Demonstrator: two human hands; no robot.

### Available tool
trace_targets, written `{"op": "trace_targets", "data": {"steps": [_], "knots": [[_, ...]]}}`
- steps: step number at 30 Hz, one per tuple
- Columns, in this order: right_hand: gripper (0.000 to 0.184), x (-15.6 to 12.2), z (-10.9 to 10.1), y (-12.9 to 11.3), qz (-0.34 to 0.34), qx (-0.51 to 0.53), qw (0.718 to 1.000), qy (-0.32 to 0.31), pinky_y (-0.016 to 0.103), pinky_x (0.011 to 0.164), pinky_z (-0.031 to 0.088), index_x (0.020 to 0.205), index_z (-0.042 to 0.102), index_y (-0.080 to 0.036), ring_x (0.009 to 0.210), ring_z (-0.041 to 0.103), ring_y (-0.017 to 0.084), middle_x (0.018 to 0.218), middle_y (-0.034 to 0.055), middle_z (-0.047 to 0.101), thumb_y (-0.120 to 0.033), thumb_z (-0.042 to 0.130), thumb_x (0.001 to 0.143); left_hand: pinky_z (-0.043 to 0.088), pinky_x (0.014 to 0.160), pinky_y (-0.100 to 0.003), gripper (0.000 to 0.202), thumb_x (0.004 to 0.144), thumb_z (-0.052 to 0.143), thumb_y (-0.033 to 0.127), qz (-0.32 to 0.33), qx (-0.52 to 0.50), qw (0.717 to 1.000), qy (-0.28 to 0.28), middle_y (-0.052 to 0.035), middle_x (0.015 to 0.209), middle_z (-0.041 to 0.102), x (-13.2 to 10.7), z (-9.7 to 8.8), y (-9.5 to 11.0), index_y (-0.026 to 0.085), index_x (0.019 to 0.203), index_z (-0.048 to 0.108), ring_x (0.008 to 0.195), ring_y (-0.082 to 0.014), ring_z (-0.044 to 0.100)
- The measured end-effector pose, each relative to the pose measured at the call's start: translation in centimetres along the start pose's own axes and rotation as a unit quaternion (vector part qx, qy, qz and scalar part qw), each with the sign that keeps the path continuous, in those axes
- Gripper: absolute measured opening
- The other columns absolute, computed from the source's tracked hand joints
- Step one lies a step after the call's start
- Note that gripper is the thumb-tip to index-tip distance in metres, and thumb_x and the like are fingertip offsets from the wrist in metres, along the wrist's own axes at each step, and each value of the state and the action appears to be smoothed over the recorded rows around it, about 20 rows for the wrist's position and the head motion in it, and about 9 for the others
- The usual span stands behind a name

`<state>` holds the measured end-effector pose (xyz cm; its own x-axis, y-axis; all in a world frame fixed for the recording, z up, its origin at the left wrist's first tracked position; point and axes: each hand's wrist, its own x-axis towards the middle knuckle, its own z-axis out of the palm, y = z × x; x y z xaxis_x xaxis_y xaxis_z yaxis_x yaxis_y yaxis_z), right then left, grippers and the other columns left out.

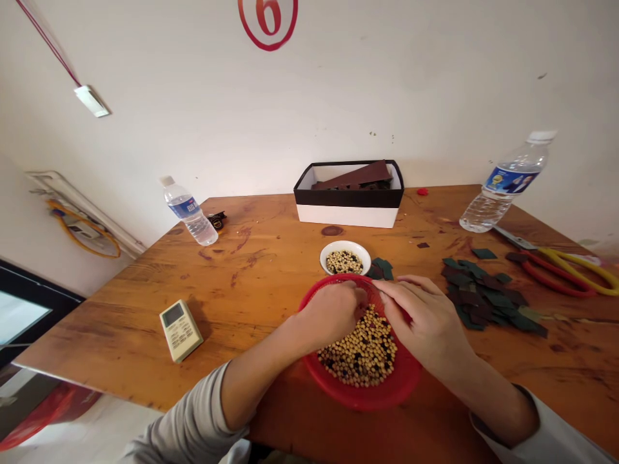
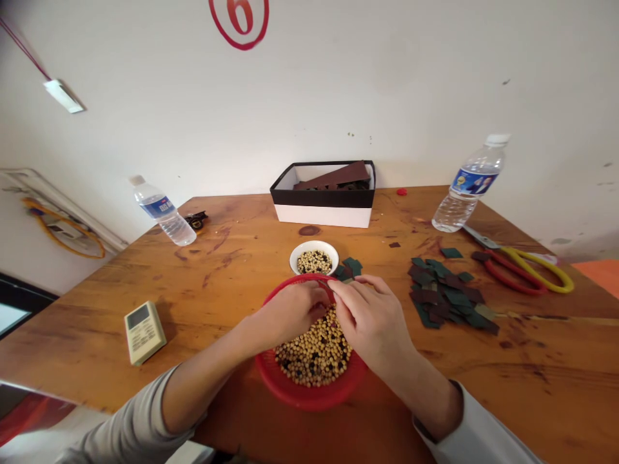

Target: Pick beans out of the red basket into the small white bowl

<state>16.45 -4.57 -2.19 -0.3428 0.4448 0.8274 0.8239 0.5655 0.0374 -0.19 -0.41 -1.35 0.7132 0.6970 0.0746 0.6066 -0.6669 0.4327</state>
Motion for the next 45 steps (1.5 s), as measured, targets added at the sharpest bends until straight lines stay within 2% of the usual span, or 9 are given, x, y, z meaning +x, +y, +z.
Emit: {"op": "trace_targets", "data": {"steps": [6,10,12,16,20,37,39,43,45], "knots": [[0.018,0.1,-0.1,-0.1,-0.006,0.003,1.0,-0.003,0.032,0.075,0.052,0.097,0.06,-0.016,0.065,0.063,0.014,0.076,0.0025,0.072,-0.006,0.049,0.087,0.049,0.075,-0.034,0.022,0.079,0.047,0.009,-0.014,0.036,0.998,-0.047,-0.0124,0.096,0.066,-0.3,0.5,0.0,0.014,0.084,0.068,0.083,-0.0215,0.063],[0.018,-0.1,-0.1,-0.1,-0.007,0.009,1.0,-0.004,0.032,0.076,0.052,0.098,0.06,-0.016,0.066,0.063,0.014,0.077,0.003,0.072,-0.005,0.05,0.087,0.047,0.069,-0.029,0.014,0.074,0.05,0.009,-0.091,-0.169,0.981,0.032,-0.0056,0.078,0.065,0.0,0.1,-0.2,0.016,0.073,0.062,0.072,-0.0159,0.059],[0.02,-0.1,-0.2,-0.1,-0.015,0.007,1.0,-0.003,0.032,0.077,0.052,0.1,0.06,-0.016,0.067,0.063,0.014,0.078,0.0027,0.072,-0.005,0.051,0.086,0.042,0.054,-0.024,0.008,0.075,0.051,0.012,-0.159,-0.357,0.92,0.04,-0.0006,0.067,0.059,0.3,-0.3,-0.3,0.016,0.071,0.057,0.055,-0.0098,0.052],[0.025,0.0,-0.5,-0.1,-0.041,-0.008,0.999,-0.005,0.033,0.081,0.051,0.104,0.062,-0.017,0.067,0.062,0.013,0.076,0.0012,0.07,-0.005,0.051,0.086,0.027,0.038,-0.018,0.006,0.077,0.055,0.02,-0.226,-0.644,0.731,-0.001,0.0023,0.062,0.054,0.5,-1.0,-0.2,0.016,0.075,0.053,0.04,-0.0046,0.041],[0.023,0.1,-0.5,-0.1,-0.049,-0.011,0.999,-0.018,0.033,0.083,0.05,0.103,0.063,-0.015,0.068,0.062,0.013,0.077,0.0024,0.07,-0.006,0.052,0.086,0.026,0.037,-0.016,0.01,0.073,0.06,0.02,-0.214,-0.719,0.661,-0.03,0.002,0.058,0.054,0.3,-1.2,0.1,0.014,0.076,0.052,0.041,-0.0052,0.045],[0.022,0.1,-0.4,-0.2,-0.024,0.012,1.0,-0.003,0.034,0.076,0.054,0.098,0.061,-0.018,0.061,0.062,0.013,0.072,0.001,0.071,-0.005,0.049,0.084,0.026,0.039,-0.018,0.011,0.074,0.06,0.023,-0.188,-0.703,0.685,-0.043,0.0031,0.064,0.053,0.1,-0.5,0.3,0.017,0.079,0.052,0.045,-0.0056,0.046],[0.021,0.1,-0.3,-0.2,-0.021,0.014,1.0,-0.003,0.034,0.076,0.054,0.097,0.061,-0.017,0.062,0.062,0.013,0.073,0.0016,0.071,-0.005,0.049,0.085,0.027,0.041,-0.02,0.008,0.075,0.057,0.024,-0.188,-0.654,0.733,-0.003,0.0043,0.06,0.051,0.4,-0.6,0.3,0.017,0.077,0.052,0.044,-0.006,0.042],[0.02,0.1,-0.3,-0.2,-0.012,0.02,1.0,-0.001,0.033,0.076,0.054,0.096,0.061,-0.017,0.065,0.063,0.014,0.076,0.0028,0.072,-0.005,0.05,0.085,0.038,0.057,-0.023,0.01,0.078,0.053,0.022,-0.141,-0.387,0.892,0.186,0.0031,0.061,0.051,1.3,-1.1,-0.5,0.017,0.069,0.054,0.056,-0.0083,0.046],[0.021,0.1,-0.3,-0.2,-0.012,0.021,1.0,0.0,0.033,0.076,0.054,0.096,0.062,-0.018,0.064,0.063,0.013,0.076,0.0021,0.072,-0.005,0.05,0.085,0.04,0.066,-0.025,0.011,0.079,0.053,0.02,-0.121,-0.248,0.93,0.241,0.001,0.066,0.056,1.7,-1.4,-1.1,0.016,0.069,0.056,0.063,-0.0098,0.049]]}}
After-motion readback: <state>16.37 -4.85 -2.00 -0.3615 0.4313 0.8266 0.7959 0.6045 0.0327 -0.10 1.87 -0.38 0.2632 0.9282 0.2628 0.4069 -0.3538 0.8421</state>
